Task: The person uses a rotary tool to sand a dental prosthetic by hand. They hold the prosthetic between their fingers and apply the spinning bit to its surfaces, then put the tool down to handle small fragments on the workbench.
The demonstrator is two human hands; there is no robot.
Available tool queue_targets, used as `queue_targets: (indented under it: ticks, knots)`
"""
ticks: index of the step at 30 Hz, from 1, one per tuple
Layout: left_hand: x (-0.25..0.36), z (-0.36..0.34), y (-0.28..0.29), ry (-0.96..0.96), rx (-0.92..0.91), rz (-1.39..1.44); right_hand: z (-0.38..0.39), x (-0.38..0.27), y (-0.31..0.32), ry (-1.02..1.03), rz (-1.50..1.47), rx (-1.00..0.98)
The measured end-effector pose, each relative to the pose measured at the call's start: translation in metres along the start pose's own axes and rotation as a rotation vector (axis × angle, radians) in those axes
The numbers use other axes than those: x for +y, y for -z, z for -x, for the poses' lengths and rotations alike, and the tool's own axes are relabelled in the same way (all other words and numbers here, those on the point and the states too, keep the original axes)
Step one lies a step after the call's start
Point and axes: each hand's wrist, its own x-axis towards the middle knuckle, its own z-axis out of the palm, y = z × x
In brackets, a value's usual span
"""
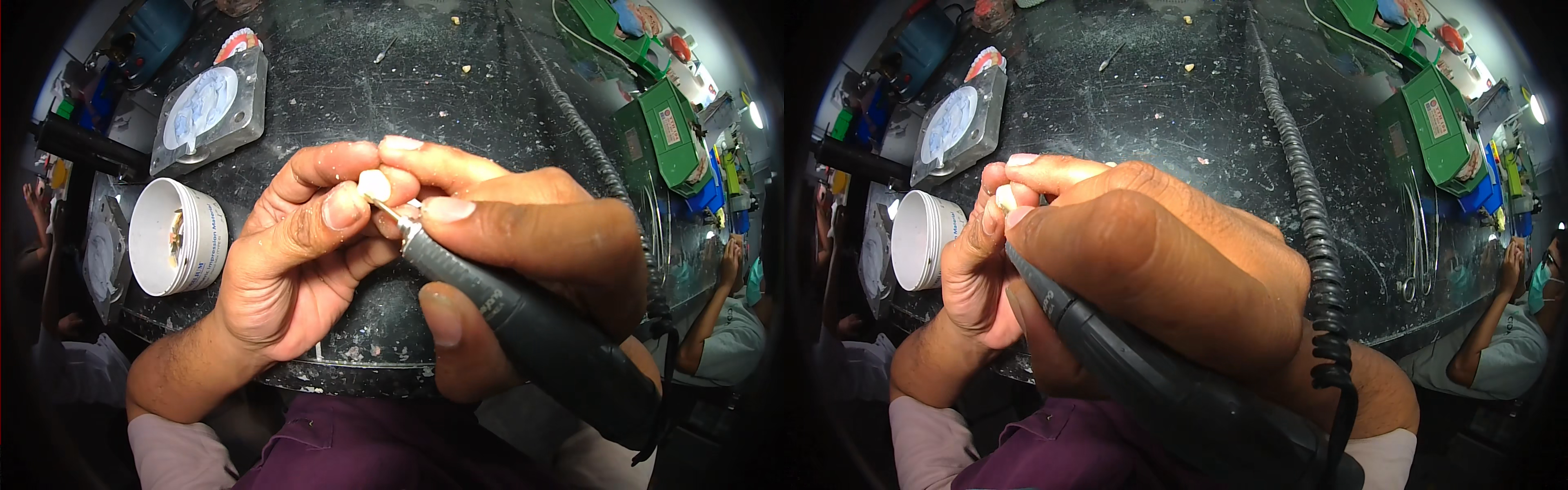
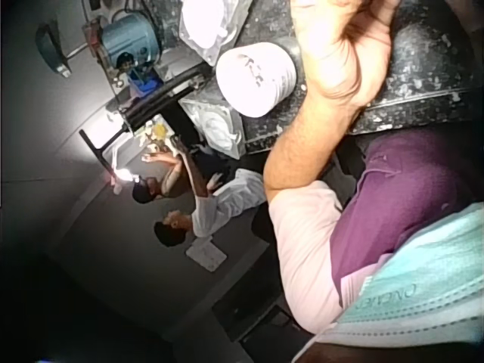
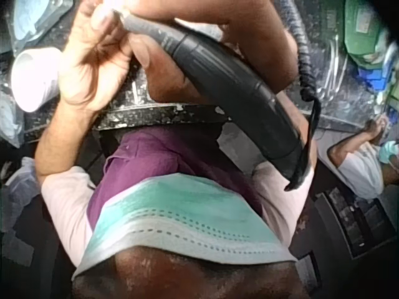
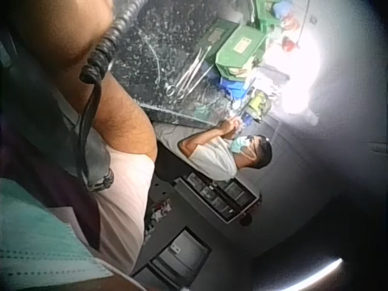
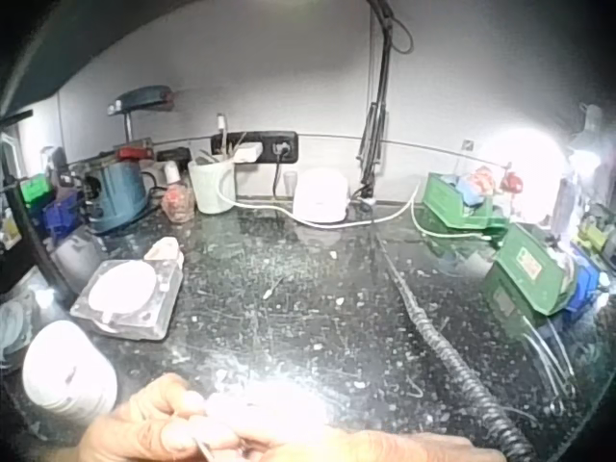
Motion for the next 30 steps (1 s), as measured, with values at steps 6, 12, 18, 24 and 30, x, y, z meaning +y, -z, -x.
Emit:
queue_targets:
  ticks: [6, 12, 18, 24, 30]
  knots:
    - [0.0, 0.001, 0.0034, -0.006, -0.046, -0.018, 0.0015, 0.0008, -0.0027, -0.01, 0.002, 0.018]
    - [0.0, -0.0005, 0.0001, -0.013, -0.021, -0.005, 0.0007, -0.0039, 0.0003, -0.042, -0.008, -0.017]
    - [-0.0016, -0.0019, 0.003, -0.027, -0.06, -0.005, 0.001, 0.0006, 0.0027, 0.013, 0.011, -0.008]
    - [-0.0002, 0.0017, 0.0016, -0.032, -0.035, -0.017, 0.0016, -0.0043, -0.0023, -0.056, -0.004, 0.004]
    - [-0.0023, -0.0018, -0.0028, -0.043, -0.039, 0.003, 0.0005, -0.006, -0.0011, -0.074, -0.04, -0.008]
